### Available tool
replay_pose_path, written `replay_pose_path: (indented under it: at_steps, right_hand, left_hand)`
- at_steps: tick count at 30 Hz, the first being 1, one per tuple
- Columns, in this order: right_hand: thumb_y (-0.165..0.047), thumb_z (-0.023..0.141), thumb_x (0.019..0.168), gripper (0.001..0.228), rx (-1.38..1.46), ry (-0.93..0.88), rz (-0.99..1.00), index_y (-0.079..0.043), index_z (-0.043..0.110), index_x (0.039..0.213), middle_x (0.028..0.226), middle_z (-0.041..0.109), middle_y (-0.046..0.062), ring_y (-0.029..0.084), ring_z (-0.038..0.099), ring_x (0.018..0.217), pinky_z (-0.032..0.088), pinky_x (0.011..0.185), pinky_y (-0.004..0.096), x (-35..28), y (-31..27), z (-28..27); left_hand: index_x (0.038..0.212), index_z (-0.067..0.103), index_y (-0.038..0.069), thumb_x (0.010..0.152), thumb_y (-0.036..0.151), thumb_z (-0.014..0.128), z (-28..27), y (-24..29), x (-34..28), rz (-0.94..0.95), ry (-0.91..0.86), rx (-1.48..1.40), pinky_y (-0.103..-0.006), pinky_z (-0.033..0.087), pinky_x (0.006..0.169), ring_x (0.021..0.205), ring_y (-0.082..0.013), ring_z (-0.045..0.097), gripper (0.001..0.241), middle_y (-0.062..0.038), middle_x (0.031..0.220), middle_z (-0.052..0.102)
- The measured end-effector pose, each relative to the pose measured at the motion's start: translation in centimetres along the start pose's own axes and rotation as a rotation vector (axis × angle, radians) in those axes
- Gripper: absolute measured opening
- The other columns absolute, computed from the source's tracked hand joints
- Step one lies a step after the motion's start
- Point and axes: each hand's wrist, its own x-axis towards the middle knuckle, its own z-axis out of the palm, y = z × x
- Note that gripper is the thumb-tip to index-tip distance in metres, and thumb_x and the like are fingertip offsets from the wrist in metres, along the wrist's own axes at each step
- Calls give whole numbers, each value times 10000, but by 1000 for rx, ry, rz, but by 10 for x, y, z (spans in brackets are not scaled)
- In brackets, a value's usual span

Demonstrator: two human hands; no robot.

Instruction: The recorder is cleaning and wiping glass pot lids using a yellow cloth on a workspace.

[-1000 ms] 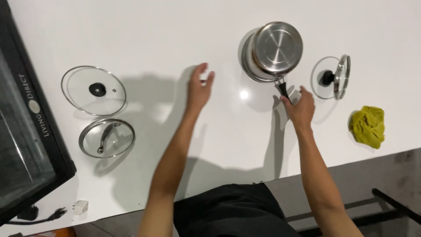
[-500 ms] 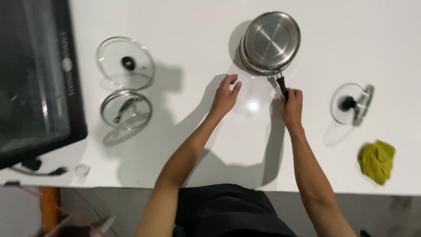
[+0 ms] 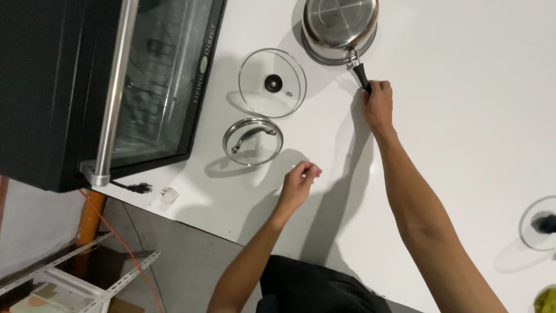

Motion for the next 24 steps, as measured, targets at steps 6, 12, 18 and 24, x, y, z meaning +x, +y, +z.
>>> replay_pose_path:
  at_steps: [6, 12, 18, 24]
  right_hand:
    - [-43, 678, 975, 224, -133, 93, -44, 14, 667, 1191, 1169, 592, 239, 415, 572, 1054, 481, 919, 495, 19, -27, 19]
    - [-63, 721, 934, 231, -215, 128, -65, -32, 703, 1163, 1096, 651, 190, 402, 608, 1020, 485, 862, 517, 27, -47, 22]
    - [-168, 775, 912, 365, -64, 55, 98, -19, 660, 1225, 1140, 644, 197, 364, 634, 986, 519, 848, 469, -12, -53, -17]
    - [-116, 724, 974, 314, 13, 311, 61, -13, 647, 1260, 1180, 669, 161, 316, 637, 1094, 524, 955, 421, -127, -28, -107]
  left_hand:
    - [1059, 659, -2, 1046, 207, 570, -9, -2, -2, -158, -24, -69, -283, 574, 821, 927, -132, 716, 228, -63, 985, 749]
    - [1052, 661, 14, 1043, 215, 574, -12, -20, 22, -111, 13, -23, -293, 577, 784, 911, -122, 719, 219, -50, 979, 752]
    - [1087, 663, 46, 1023, 211, 615, -7, 9, 78, 152, 156, 206, -324, 553, 686, 865, -201, 709, 183, -83, 1002, 745]
    - [1180, 645, 44, 1037, 185, 593, 92, 80, 109, 426, 9, 346, -351, 572, 770, 1046, -243, 681, 207, -109, 1170, 689]
